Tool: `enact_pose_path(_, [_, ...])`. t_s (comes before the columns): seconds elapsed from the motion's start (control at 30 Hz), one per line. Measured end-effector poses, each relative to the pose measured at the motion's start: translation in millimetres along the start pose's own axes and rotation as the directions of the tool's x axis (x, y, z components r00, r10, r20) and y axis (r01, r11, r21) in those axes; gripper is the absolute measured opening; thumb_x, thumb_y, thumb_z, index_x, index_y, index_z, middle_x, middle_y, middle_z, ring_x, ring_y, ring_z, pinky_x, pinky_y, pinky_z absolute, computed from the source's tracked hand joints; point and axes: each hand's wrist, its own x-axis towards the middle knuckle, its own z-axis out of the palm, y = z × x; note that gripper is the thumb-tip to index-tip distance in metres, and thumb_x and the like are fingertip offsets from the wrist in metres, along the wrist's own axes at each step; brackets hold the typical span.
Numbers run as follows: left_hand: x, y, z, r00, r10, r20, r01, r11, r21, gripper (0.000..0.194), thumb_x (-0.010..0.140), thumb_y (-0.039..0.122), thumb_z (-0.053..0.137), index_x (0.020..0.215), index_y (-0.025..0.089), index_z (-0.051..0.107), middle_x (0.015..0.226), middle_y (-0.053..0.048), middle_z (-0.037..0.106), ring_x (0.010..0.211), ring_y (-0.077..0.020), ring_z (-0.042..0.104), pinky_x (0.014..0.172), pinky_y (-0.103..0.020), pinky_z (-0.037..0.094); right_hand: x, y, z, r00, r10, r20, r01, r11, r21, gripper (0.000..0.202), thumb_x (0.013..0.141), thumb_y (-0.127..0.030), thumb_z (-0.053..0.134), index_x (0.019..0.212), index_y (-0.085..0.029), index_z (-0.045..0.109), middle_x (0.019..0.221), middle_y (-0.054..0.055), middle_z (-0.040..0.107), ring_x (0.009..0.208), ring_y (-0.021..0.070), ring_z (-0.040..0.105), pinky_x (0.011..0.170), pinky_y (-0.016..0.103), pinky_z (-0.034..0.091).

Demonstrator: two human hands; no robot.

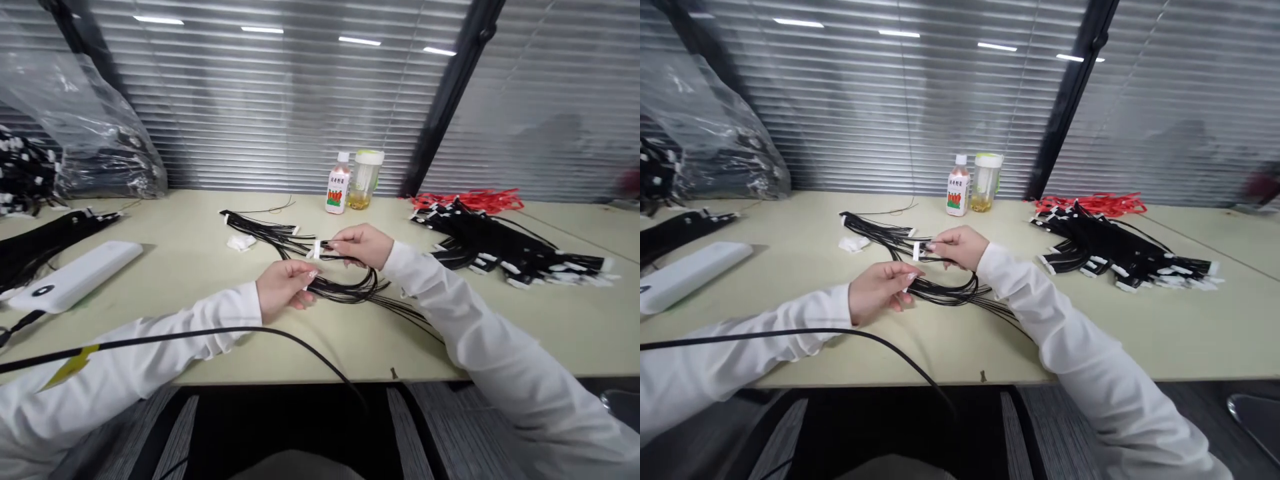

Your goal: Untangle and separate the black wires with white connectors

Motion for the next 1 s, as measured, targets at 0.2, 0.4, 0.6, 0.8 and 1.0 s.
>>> enact_pose_path(0.2, [1, -1, 0.0, 0.999, -0.049, -0.009, 0.049, 0.999, -0.022, 0.031, 0.060, 0.037, 0.067, 0.076, 0.013, 0.055, 0.057, 0.003, 0.050, 0.048, -0.0066, 0.055, 0.047, -0.019, 0.051, 1, 14, 22, 0.998, -0.061, 0.025, 0.060, 0.998, 0.012, 0.030, 0.069, -0.039, 0.053, 0.078, -0.010, 0.057, 0.056, -0.005, 0.046, 0.042, 0.0012, 0.040, 0.037, 0.014, 0.040])
enact_pose_path(0.4, [6, -4, -1.5, 0.998, -0.048, -0.042, 0.048, 0.999, -0.010, 0.039, 0.062, 0.046, 0.061, 0.075, 0.010, 0.056, 0.047, 0.005, 0.046, 0.034, -0.0021, 0.044, 0.050, -0.024, 0.053, 1, 18, 33, 0.994, -0.071, -0.079, 0.054, 0.979, -0.197, 0.030, 0.074, -0.040, 0.046, 0.080, -0.013, 0.058, 0.058, -0.003, 0.051, 0.039, 0.0019, 0.042, 0.041, 0.016, 0.038])
enact_pose_path(0.6, [5, -5, -0.9, 0.998, 0.005, -0.070, -0.005, 1.000, -0.001, 0.038, 0.063, 0.047, 0.060, 0.071, 0.010, 0.055, 0.046, 0.004, 0.049, 0.031, -0.0026, 0.042, 0.043, -0.020, 0.049, -3, 8, 29, 0.924, -0.295, -0.242, 0.160, 0.875, -0.456, 0.024, 0.074, -0.033, 0.048, 0.084, -0.015, 0.060, 0.073, 0.001, 0.059, 0.056, 0.0050, 0.049, 0.057, 0.018, 0.041])
enact_pose_path(0.8, [6, 3, -7.7, 0.932, 0.267, -0.244, -0.279, 0.960, -0.015, 0.034, 0.067, 0.046, 0.055, 0.071, 0.012, 0.055, 0.067, 0.001, 0.057, 0.032, 0.0002, 0.040, 0.030, -0.013, 0.034, -20, -16, 4, 0.726, -0.474, -0.498, 0.189, 0.834, -0.519, 0.035, 0.078, -0.038, 0.042, 0.058, -0.013, 0.056, 0.048, -0.001, 0.048, 0.047, 0.0045, 0.041, 0.049, 0.017, 0.035])
enact_pose_path(1.0, [8, 12, -17.6, 0.873, 0.370, -0.317, -0.421, 0.900, -0.109, 0.032, 0.071, 0.045, 0.053, 0.074, 0.014, 0.055, 0.055, 0.003, 0.052, 0.036, -0.0006, 0.040, 0.034, -0.012, 0.031, -29, -26, 1, 0.924, -0.261, -0.279, 0.225, 0.962, -0.155, 0.031, 0.074, -0.038, 0.050, 0.056, -0.013, 0.051, 0.045, -0.002, 0.048, 0.039, 0.0043, 0.045, 0.039, 0.017, 0.035])
